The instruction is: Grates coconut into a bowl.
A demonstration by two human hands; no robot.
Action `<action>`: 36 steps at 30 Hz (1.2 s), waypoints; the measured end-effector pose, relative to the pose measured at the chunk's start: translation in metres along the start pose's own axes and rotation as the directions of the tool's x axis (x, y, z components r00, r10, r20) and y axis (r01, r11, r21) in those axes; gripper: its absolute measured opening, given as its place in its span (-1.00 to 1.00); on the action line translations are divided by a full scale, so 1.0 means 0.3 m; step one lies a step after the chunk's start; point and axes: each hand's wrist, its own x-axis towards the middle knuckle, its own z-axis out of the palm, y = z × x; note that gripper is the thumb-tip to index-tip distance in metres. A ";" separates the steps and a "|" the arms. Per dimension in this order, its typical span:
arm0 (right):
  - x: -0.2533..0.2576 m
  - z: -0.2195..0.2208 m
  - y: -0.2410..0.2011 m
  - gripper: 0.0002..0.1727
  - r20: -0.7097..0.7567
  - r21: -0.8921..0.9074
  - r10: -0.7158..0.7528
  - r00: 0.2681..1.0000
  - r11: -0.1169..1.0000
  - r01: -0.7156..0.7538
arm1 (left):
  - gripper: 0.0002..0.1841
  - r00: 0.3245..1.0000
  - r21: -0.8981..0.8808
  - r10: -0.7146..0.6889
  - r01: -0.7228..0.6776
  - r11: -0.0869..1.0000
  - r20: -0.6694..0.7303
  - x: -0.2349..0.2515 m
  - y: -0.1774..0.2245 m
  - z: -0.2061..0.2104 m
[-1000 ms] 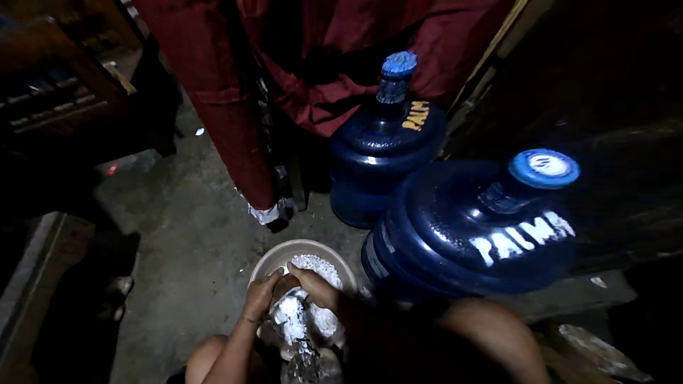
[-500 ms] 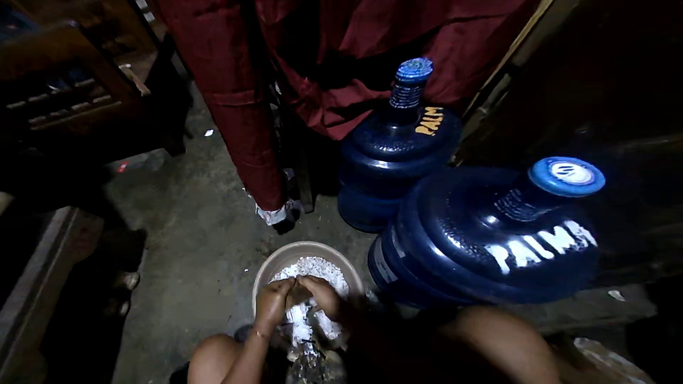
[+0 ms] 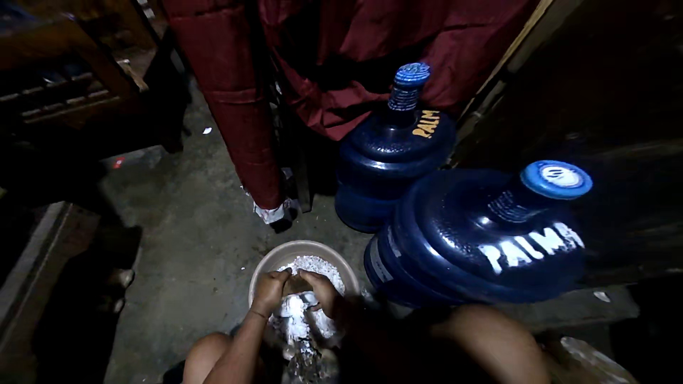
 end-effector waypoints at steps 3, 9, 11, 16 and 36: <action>-0.072 -0.023 -0.035 -0.47 0.006 -0.137 -0.261 0.965 0.956 0.259 | -0.49 0.992 -0.099 0.126 -0.129 0.987 -0.030 -0.098 0.070 -0.032; -0.150 0.023 0.078 -0.53 -0.034 -0.033 -0.309 0.951 0.951 0.308 | -0.54 0.990 0.028 0.143 -0.143 0.989 -0.012 -0.170 0.023 0.020; -0.104 0.031 0.025 -0.52 -0.035 -0.038 -0.104 0.994 0.994 0.103 | -0.40 0.997 0.088 -0.027 0.021 0.996 0.071 -0.045 0.028 0.015; -0.125 -0.021 -0.104 -0.39 0.055 -0.164 -0.098 0.994 0.981 0.106 | -0.44 0.996 -0.116 0.085 -0.087 0.989 -0.026 -0.056 0.075 -0.013; -0.227 0.045 0.062 -0.43 -0.100 0.017 -0.338 0.936 0.940 0.341 | -0.75 0.952 -0.172 0.305 -0.299 0.939 0.007 -0.181 -0.010 -0.003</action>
